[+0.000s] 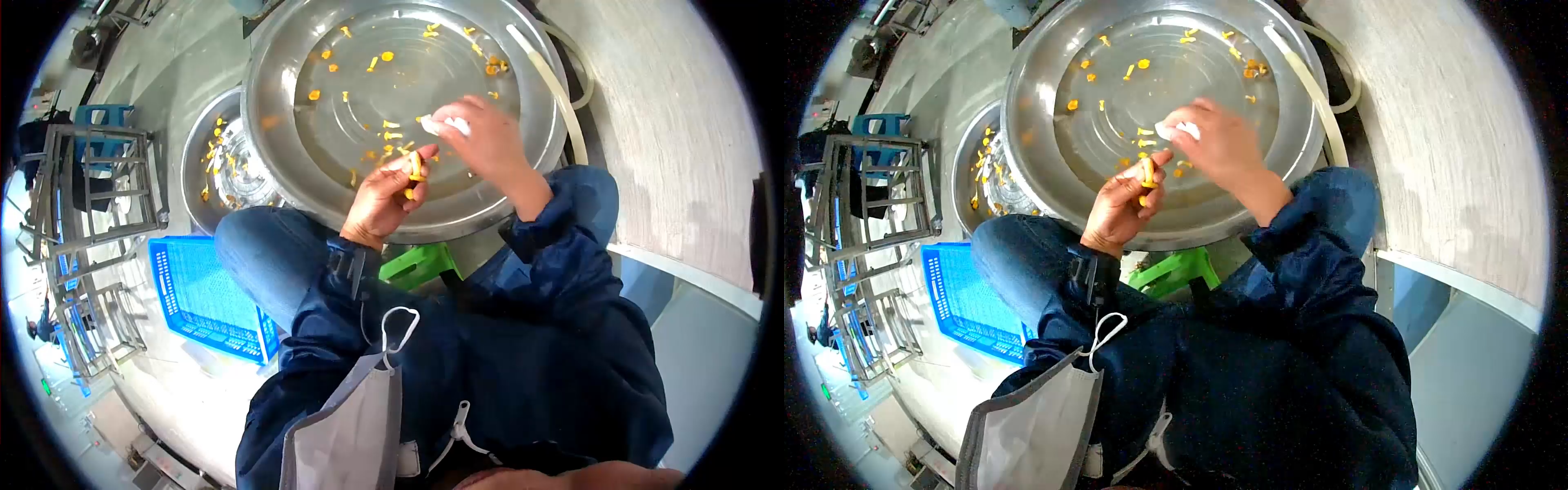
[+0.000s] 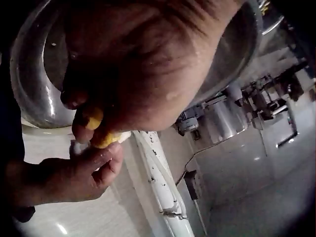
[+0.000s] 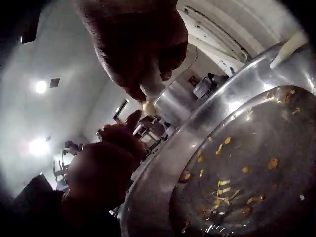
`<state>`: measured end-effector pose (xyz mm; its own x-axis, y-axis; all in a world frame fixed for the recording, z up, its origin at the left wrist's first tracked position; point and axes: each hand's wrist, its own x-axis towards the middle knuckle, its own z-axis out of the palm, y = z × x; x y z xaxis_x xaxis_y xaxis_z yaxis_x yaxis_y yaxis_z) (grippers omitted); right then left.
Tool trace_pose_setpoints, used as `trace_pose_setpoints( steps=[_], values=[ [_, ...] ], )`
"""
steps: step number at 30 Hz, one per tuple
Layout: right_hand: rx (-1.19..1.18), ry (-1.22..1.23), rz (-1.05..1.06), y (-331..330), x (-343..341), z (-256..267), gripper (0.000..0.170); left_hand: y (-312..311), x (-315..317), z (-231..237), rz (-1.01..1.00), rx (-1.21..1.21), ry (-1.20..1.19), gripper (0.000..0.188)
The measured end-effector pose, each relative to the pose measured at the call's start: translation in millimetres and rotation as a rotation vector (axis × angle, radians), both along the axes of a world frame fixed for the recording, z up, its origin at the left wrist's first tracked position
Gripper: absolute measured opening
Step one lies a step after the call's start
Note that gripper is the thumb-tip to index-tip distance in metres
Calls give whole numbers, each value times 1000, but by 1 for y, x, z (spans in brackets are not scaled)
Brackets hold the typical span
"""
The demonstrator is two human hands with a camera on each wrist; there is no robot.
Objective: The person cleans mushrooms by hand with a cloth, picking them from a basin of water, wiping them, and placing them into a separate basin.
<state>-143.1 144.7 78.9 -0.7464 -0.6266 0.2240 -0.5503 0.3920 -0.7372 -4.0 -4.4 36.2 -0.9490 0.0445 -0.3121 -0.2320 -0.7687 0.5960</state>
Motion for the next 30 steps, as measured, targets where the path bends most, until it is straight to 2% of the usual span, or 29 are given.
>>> trace_pose_setpoints(
  steps=[3,4,7,9,10,11,13,15,17,20,22,24,25,26,27,28,29,30],
  values=[
    [-62,-17,249,-2,5,3,19,0,0,-18,7,80,2,31],
    [39,-69,299,-2,11,8,20,-7,2,-35,-99,84,133,41],
    [106,-62,-28,1,-1,0,18,-4,-5,-19,-63,56,-5,51],
    [-84,112,-34,10,-19,-3,14,-5,-13,-13,-31,21,4,59],
    [-88,39,-51,9,-18,7,13,-11,-20,-1,-24,-11,-31,55],
    [-81,-31,-74,9,-14,18,12,-17,-28,-9,18,-39,-64,51],
    [-22,-13,-21,8,-8,22,13,-34,-52,-44,71,-83,-117,45],
    [14,0,-5,10,-10,22,13,-58,-73,-114,9,-366,-317,33],
    [26,8,-14,10,-15,22,13,-89,-77,-183,-369,-1265,-454,26],
    [44,16,-60,11,-20,24,12,-81,-60,-249,-749,-1904,-485,28],
    [127,71,-37,12,-22,27,12,-52,-60,-258,-632,-1722,-309,29],
    [103,90,-16,12,-28,26,13,-36,-65,-252,-505,-1611,-267,28],
    [190,3,-83,12,-27,27,12,-51,-65,-306,-477,-1914,46,28],
    [203,78,-69,17,-35,18,12,-57,-76,-243,-654,-1724,-433,32],
    [147,55,-64,19,-38,12,12,-53,-79,-257,-666,-1830,-410,30],
    [109,-39,-20,16,-35,18,13,-57,-75,-232,-699,-1701,-283,31],
    [180,19,-32,17,-31,20,12,-61,-72,-199,-733,-1556,-170,33],
    [179,4,8,18,-33,20,12,-72,-72,-173,-652,-1387,-175,33]
  ],
)
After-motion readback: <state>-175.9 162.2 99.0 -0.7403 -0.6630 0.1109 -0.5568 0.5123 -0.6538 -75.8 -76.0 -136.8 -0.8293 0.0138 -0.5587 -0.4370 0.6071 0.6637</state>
